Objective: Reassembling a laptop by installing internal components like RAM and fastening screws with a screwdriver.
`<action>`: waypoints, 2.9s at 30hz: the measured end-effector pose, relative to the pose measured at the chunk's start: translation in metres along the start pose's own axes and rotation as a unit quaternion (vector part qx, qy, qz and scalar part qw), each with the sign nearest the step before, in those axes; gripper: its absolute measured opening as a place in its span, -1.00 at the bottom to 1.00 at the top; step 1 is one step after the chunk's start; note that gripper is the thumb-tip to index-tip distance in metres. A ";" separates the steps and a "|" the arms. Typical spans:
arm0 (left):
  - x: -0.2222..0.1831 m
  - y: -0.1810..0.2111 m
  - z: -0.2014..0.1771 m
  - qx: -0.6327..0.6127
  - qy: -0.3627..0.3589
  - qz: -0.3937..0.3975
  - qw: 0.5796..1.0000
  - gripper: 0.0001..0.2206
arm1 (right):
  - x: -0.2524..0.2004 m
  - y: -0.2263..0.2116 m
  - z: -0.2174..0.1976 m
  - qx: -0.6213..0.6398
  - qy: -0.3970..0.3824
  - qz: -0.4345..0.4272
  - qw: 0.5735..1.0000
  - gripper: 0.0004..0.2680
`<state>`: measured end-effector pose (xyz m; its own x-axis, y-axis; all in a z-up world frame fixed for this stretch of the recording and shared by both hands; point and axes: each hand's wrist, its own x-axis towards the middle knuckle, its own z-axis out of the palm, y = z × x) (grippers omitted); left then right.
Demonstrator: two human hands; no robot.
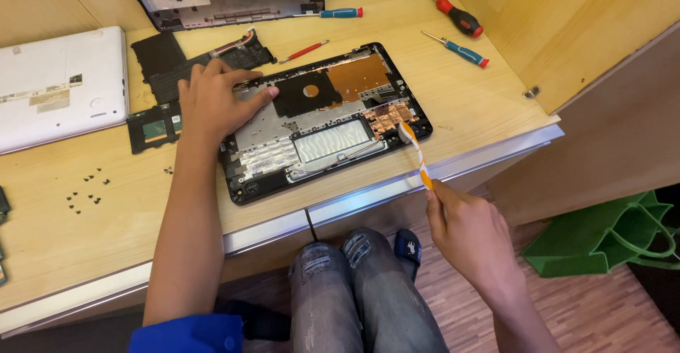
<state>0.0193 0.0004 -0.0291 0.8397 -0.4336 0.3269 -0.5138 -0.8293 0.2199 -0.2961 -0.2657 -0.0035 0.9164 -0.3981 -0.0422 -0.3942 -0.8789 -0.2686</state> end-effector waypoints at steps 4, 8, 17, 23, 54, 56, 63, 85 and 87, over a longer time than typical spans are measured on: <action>0.000 -0.001 -0.001 -0.022 0.010 -0.024 0.999 -0.60 | 0.001 0.011 -0.005 0.043 0.050 0.024 0.998 -0.73; 0.001 -0.006 0.006 -0.023 0.017 -0.017 0.999 -0.57 | 0.005 0.021 0.005 0.031 0.066 0.021 0.997 -0.75; 0.000 0.001 -0.001 -0.023 -0.011 -0.037 0.999 -0.59 | 0.004 0.032 -0.002 0.169 0.123 -0.012 0.978 -0.78; 0.000 0.000 -0.001 -0.022 -0.005 -0.031 0.999 -0.59 | 0.001 0.027 0.006 0.179 0.110 -0.018 0.977 -0.78; 0.002 -0.006 0.005 -0.006 0.018 0.002 1.000 -0.43 | -0.038 -0.088 0.081 0.156 0.049 -0.189 0.968 -0.81; 0.003 -0.003 0.003 -0.009 0.005 -0.004 1.000 -0.43 | -0.035 -0.085 0.080 0.190 0.069 -0.219 0.955 -0.81; 0.003 -0.005 0.006 -0.015 0.015 -0.005 1.000 -0.43 | -0.013 -0.001 0.071 0.141 0.069 -0.038 0.987 -0.75; 0.003 -0.005 0.007 -0.024 0.014 -0.008 1.000 -0.45 | -0.013 0.002 0.061 0.138 0.104 -0.038 0.984 -0.76; 0.003 -0.004 0.008 -0.024 0.011 -0.005 1.000 -0.44 | -0.015 -0.004 0.059 0.145 0.141 -0.017 0.979 -0.78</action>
<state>0.0256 -0.0002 -0.0362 0.8411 -0.4167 0.3449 -0.5135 -0.8154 0.2671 -0.3041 -0.2411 -0.0590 0.8563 -0.4634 0.2280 -0.2906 -0.7973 -0.5290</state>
